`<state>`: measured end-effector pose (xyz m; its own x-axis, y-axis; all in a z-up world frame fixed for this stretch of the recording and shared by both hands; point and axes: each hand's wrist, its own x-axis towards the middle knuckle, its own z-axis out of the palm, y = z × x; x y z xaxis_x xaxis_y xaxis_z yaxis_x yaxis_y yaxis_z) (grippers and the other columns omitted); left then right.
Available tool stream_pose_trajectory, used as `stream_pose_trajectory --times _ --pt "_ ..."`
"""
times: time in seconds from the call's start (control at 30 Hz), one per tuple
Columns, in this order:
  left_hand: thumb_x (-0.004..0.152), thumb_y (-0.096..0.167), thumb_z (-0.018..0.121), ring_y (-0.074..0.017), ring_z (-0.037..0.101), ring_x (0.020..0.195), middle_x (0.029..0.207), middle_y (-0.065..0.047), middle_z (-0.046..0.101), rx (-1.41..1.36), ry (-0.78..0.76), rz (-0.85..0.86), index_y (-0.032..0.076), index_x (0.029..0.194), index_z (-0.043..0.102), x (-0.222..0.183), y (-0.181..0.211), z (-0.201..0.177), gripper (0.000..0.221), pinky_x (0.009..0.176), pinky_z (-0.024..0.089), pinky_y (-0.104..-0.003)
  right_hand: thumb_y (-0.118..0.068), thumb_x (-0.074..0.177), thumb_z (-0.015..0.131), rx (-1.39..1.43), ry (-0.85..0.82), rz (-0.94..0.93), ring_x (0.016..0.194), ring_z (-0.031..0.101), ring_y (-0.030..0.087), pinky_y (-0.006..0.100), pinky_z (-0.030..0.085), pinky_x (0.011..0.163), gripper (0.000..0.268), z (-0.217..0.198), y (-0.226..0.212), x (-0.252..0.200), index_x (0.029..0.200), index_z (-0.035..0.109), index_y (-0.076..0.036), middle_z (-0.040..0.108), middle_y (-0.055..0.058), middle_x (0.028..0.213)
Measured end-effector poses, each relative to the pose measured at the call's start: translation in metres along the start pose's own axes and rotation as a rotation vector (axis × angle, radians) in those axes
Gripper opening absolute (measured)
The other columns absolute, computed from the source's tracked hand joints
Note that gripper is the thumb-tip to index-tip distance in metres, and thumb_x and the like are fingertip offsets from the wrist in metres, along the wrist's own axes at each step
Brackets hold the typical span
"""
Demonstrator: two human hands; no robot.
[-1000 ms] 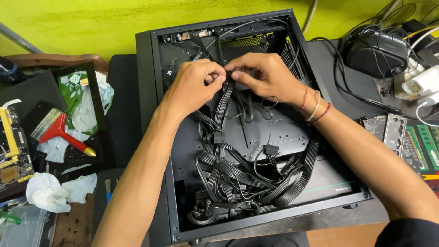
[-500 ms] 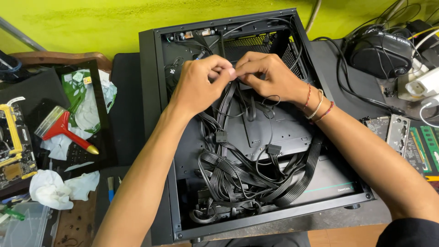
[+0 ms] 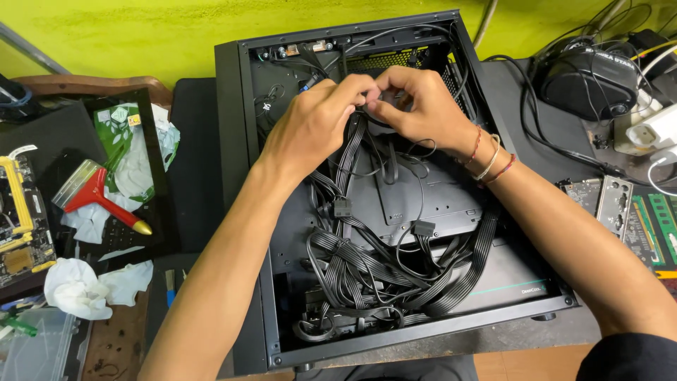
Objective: Organizing and routing power supply cables inside a desktop computer case
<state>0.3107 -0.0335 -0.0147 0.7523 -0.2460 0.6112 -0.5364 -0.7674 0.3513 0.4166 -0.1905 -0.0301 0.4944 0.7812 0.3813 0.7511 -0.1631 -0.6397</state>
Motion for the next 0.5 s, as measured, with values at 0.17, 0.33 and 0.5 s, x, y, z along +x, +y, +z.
stream_pose_trajectory --times 0.17,0.33,0.5 --pt "0.073 -0.019 0.046 -0.0197 0.054 0.070 0.093 -0.015 0.042 -0.173 0.064 -0.023 0.001 0.101 0.039 0.003 0.006 -0.007 0.034 0.066 0.051 -0.026 -0.011 0.081 0.060 0.053 -0.035 -0.107 0.074 0.050 0.014 0.025 0.040 0.067 0.012 -0.001 -0.012 0.004 0.092 0.059 -0.005 0.058 0.004 0.086" --pt "0.075 -0.018 0.045 -0.0153 0.052 0.062 0.096 -0.013 0.041 -0.233 0.060 -0.069 0.002 0.097 0.041 0.002 0.003 -0.006 0.029 0.063 0.045 -0.025 -0.010 0.086 0.058 0.069 0.013 -0.197 0.079 0.054 0.015 0.025 0.040 0.071 0.005 0.002 -0.014 0.005 0.087 0.061 -0.006 0.060 0.005 0.084" --pt "0.070 -0.017 0.048 -0.0199 0.049 0.082 0.094 -0.013 0.043 -0.183 0.120 -0.103 0.004 0.094 0.040 0.002 0.001 -0.006 0.032 0.060 0.049 -0.022 -0.012 0.084 0.062 0.057 -0.003 -0.174 0.067 0.051 0.010 0.022 0.039 0.061 0.006 0.001 -0.021 0.005 0.083 0.060 -0.008 0.059 0.002 0.079"
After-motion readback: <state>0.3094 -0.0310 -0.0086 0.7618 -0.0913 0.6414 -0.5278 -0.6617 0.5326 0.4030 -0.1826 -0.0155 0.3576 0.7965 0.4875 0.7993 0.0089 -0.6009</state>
